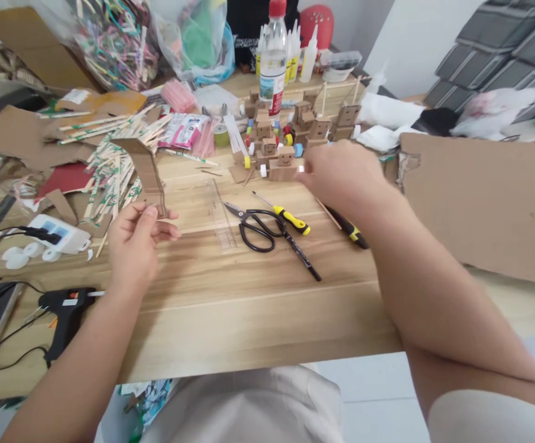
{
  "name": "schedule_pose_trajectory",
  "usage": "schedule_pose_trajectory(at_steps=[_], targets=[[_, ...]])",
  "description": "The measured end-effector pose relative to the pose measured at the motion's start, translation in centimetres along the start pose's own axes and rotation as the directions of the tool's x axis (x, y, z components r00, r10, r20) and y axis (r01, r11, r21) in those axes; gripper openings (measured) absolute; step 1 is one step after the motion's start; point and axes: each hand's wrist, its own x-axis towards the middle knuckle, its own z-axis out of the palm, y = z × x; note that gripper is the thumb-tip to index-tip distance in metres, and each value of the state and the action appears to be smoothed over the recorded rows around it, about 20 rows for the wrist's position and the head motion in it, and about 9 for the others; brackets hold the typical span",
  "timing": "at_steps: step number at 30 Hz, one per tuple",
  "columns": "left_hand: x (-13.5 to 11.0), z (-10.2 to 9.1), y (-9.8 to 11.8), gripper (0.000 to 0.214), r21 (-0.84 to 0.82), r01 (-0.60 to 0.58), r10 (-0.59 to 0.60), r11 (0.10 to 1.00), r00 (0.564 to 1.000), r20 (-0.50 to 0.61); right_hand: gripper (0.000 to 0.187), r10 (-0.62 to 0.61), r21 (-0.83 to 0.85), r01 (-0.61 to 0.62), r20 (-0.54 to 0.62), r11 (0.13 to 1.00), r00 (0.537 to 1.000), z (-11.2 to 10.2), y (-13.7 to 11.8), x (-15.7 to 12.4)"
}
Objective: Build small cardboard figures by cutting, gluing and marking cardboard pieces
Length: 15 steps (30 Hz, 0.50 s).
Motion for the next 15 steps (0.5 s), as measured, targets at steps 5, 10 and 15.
schedule_pose_trajectory(at_steps=[5, 10, 15], targets=[[-0.1, 0.2, 0.3, 0.034, -0.088, 0.006, -0.012, 0.996, 0.998, -0.065, 0.031, 0.076, 0.026, -0.081, 0.144, 0.996, 0.987, 0.8, 6.0, 0.8], [-0.3, 0.5, 0.9, 0.034, -0.125, 0.013, -0.023, 0.992, 0.996, -0.086, 0.021, -0.162, 0.073, 0.15, 0.199, 0.986, 0.966, 1.6, 3.8, -1.2], [-0.3, 0.5, 1.2, 0.035, -0.128, 0.005, -0.018, 0.992, 0.995, -0.097, 0.016, -0.198, 0.03, 0.199, 0.32, 0.979, 0.927, 0.7, -1.5, -3.1]])
